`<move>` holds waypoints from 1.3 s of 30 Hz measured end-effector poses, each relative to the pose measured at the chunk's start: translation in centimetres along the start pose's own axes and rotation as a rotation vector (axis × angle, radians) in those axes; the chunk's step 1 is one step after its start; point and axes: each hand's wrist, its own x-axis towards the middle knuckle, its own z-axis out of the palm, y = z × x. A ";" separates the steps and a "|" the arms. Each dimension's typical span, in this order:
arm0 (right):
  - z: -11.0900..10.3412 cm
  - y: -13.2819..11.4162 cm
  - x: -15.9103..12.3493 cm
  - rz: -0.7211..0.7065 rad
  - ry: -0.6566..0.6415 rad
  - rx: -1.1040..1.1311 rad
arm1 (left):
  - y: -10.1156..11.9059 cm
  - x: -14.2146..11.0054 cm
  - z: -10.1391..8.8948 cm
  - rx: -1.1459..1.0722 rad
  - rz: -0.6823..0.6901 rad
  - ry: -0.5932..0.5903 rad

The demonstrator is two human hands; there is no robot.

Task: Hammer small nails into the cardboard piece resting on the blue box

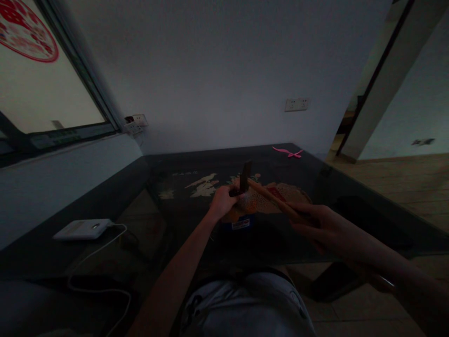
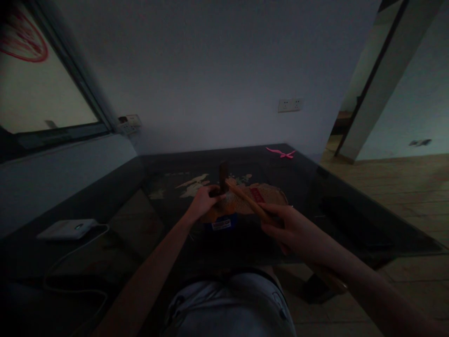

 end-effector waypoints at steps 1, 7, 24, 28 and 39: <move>0.0 -0.1 -0.1 -0.006 0.018 -0.005 | 0.0 0.0 0.0 0.001 0.003 0.001; -0.2 -0.6 -0.3 -0.045 0.078 -0.019 | -0.4 0.2 0.3 -0.033 0.012 0.003; 0.1 0.4 0.2 -0.025 0.048 0.006 | -1.3 0.3 0.6 -0.057 0.021 0.006; 0.0 -0.2 -0.3 -0.056 0.099 0.051 | -0.9 0.3 0.5 -0.053 0.027 0.007; 0.1 0.0 -0.2 -0.041 0.072 0.055 | -0.6 0.2 0.3 -0.047 0.024 0.010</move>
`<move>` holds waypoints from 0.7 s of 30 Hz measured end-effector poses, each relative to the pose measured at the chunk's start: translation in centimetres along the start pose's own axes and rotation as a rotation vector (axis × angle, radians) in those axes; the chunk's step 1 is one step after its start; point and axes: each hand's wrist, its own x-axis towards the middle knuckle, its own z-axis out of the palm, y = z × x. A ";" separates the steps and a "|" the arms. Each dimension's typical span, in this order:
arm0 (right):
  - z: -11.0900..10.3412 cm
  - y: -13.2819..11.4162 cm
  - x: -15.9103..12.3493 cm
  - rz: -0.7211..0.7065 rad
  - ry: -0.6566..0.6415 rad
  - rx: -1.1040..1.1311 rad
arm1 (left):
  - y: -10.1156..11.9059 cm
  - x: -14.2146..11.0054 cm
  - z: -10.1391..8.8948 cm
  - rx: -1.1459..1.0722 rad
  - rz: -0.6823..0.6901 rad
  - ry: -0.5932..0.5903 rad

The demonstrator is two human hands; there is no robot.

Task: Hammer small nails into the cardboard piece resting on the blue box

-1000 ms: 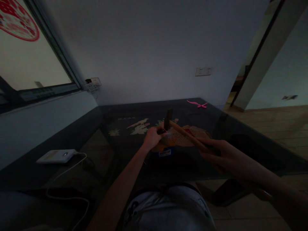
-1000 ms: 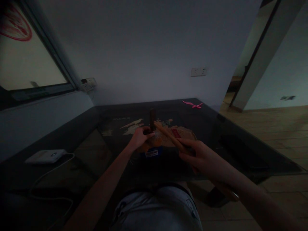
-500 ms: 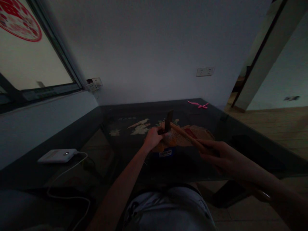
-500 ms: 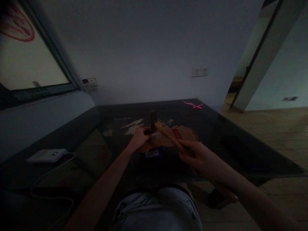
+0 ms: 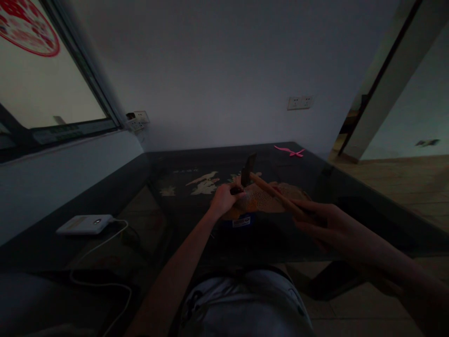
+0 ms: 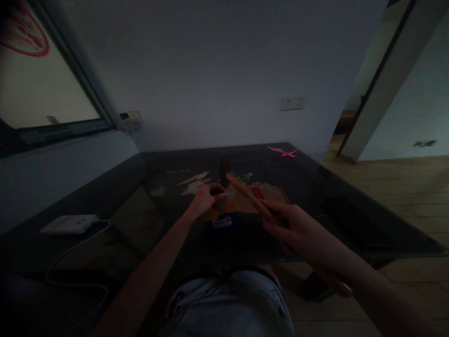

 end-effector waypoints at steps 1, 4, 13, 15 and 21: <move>0.0 -0.1 -0.1 -0.004 0.010 -0.008 | 0.0 0.0 0.0 0.010 -0.001 0.003; 0.0 -0.1 0.0 0.009 -0.012 -0.031 | 0.0 0.1 0.0 0.026 -0.010 -0.004; 0.2 -0.2 0.0 0.036 0.020 -0.003 | 0.6 -0.1 -0.1 0.009 -0.024 -0.008; 0.3 -0.2 0.0 0.033 0.015 -0.008 | 0.7 -0.1 -0.1 0.022 -0.025 0.000; 0.3 -0.1 0.1 -0.016 0.079 -0.030 | 0.0 0.0 -0.1 0.016 -0.011 -0.011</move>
